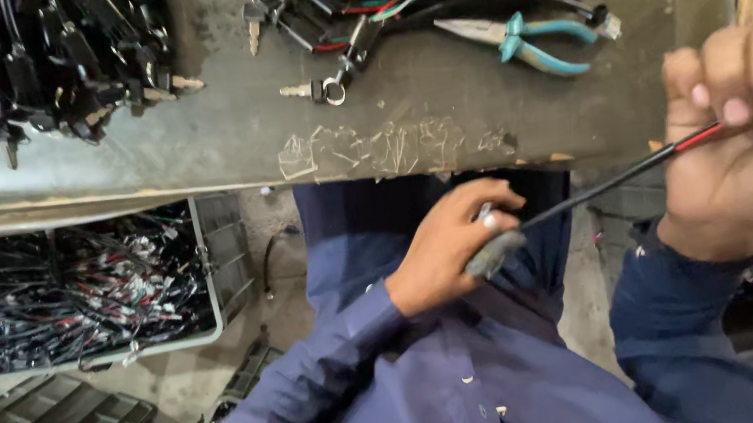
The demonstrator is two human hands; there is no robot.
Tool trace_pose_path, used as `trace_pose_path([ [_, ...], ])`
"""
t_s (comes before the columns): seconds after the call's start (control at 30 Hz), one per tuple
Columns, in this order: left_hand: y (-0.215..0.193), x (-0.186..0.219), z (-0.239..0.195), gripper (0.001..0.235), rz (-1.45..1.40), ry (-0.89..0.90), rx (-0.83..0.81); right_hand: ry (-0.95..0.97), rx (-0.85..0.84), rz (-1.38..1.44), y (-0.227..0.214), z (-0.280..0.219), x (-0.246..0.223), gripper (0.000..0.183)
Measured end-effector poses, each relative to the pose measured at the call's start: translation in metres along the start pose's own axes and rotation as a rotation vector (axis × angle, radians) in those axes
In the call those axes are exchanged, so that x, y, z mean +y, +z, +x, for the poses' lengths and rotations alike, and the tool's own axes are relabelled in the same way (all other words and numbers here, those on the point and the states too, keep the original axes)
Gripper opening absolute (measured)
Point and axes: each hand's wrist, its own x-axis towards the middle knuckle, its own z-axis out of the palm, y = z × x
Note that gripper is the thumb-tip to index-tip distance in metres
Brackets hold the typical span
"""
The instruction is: The person repeatedly strips the outer insulation from black wires using pliers. They hold each wire, cut the insulation, and pull it off to expose the inner conductors. The person handles multiple wires one at a time and places the stripped wires on the table.
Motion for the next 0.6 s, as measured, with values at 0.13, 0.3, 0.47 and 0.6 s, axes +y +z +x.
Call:
trace_pose_path([
  [0.13, 0.011, -0.014, -0.024, 0.029, -0.109, -0.347, -0.140, 0.034, 0.123, 0.308, 0.012, 0.019, -0.010, 0.029],
  [0.3, 0.008, -0.017, -0.031, 0.026, -0.112, -0.337, 0.055, 0.159, -0.049, 0.597, 0.093, 0.000, 0.029, 0.024],
  [0.47, -0.011, -0.005, -0.020, 0.024, -0.053, -0.414, 0.023, -0.092, -0.227, -0.700, 0.074, -0.034, 0.069, 0.009],
  [0.6, -0.029, -0.010, -0.002, 0.044, -0.350, -0.417, -0.012, 0.227, -0.217, -0.512, 0.038, -0.040, 0.074, 0.014],
])
